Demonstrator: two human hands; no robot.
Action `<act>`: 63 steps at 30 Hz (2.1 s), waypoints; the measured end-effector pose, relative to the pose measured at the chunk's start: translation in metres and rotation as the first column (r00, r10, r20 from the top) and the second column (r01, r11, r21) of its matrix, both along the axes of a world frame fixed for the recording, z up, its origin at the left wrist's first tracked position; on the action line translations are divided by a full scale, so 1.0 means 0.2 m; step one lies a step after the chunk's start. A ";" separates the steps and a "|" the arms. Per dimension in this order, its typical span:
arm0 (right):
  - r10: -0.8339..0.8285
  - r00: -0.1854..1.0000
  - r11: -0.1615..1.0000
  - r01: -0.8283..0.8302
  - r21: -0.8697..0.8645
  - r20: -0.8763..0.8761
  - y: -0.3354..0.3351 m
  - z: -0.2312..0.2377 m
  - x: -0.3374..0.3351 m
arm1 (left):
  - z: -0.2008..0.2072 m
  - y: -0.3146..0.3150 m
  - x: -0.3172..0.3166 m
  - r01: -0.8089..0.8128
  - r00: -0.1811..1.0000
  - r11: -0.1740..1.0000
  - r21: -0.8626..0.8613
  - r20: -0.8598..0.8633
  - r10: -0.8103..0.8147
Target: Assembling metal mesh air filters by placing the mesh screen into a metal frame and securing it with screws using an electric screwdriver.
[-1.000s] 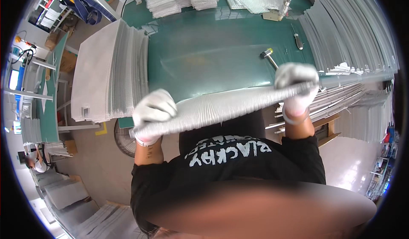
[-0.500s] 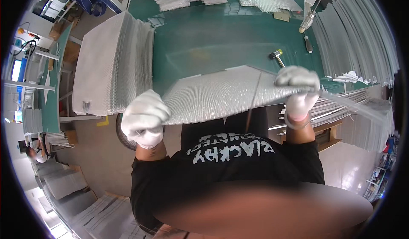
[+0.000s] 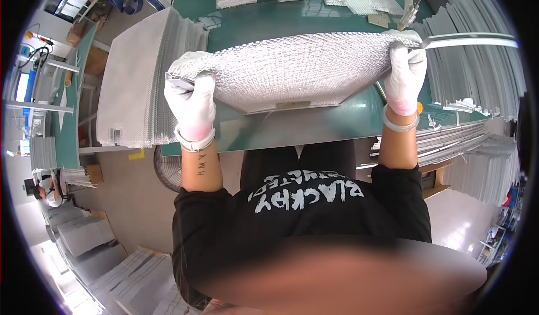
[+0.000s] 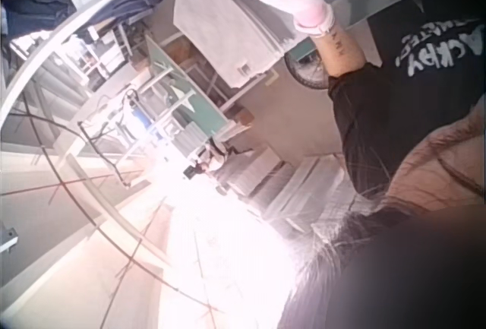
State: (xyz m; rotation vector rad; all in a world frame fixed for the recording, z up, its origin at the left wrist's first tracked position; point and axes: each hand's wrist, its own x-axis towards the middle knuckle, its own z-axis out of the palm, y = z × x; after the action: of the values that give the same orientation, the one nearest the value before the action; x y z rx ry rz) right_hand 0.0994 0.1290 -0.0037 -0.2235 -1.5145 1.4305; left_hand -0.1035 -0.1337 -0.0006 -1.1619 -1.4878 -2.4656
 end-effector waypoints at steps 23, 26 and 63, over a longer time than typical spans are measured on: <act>0.841 0.523 0.339 -0.707 0.621 0.136 -0.19 -0.04 0.36 | -0.29 -0.17 0.01 0.329 0.326 0.163 -0.930 -0.050 -0.944; 0.807 0.586 0.419 -0.656 0.628 0.073 -0.21 -0.03 0.37 | -0.39 -0.12 -0.04 0.234 0.315 0.204 -0.951 -0.125 -0.941; 0.065 0.998 0.993 -0.067 0.100 0.027 -0.05 0.01 0.14 | 0.08 -0.03 0.06 0.256 0.895 0.966 0.020 -0.382 -0.230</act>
State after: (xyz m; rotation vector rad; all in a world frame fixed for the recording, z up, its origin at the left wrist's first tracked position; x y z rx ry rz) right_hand 0.1268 0.1185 -0.0013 -0.1299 -1.6221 1.4026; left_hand -0.0917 -0.1390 0.0159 -1.7810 -1.2015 -2.2277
